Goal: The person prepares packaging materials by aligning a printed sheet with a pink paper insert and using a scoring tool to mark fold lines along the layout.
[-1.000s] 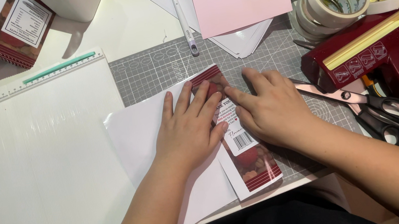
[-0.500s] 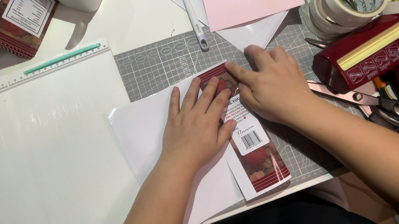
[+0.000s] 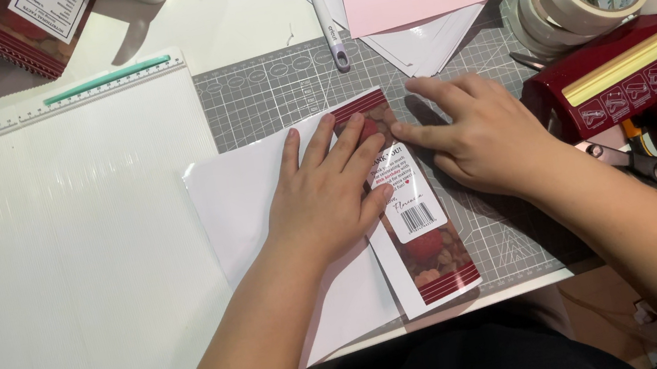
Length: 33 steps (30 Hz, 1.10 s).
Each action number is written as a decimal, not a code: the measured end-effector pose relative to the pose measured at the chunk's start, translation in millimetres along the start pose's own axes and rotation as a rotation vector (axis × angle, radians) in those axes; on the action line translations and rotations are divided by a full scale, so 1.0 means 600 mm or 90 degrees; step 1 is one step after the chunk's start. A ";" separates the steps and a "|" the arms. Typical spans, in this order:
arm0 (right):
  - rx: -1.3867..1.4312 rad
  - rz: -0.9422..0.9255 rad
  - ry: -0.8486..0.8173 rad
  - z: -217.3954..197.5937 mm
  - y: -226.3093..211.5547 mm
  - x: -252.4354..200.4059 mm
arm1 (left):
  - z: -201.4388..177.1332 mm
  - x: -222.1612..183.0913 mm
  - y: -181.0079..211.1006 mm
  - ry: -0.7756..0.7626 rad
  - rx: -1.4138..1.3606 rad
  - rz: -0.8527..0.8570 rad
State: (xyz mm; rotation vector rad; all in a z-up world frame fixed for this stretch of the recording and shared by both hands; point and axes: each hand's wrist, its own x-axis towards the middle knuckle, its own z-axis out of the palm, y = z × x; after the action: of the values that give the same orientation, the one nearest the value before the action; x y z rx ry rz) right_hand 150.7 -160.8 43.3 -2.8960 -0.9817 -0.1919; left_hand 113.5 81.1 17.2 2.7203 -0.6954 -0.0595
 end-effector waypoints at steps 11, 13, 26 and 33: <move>0.034 -0.102 0.065 0.012 -0.001 -0.109 | 0.005 0.000 -0.002 0.010 0.013 0.003; 0.041 -0.104 0.066 0.019 -0.001 -0.133 | 0.004 0.000 -0.001 0.007 0.014 0.003; 0.118 -0.132 0.086 0.013 -0.041 -0.253 | 0.006 -0.001 0.000 0.002 0.038 -0.004; 0.362 -0.048 0.030 0.016 -0.047 -0.237 | -0.017 -0.008 0.016 -0.016 0.057 0.010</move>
State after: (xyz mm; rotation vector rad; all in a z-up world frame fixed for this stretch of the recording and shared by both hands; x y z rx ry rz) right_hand 22.6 -222.9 14.4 -2.3313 -0.9493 0.0168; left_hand 106.0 78.9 29.5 2.8040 -0.7428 -0.0599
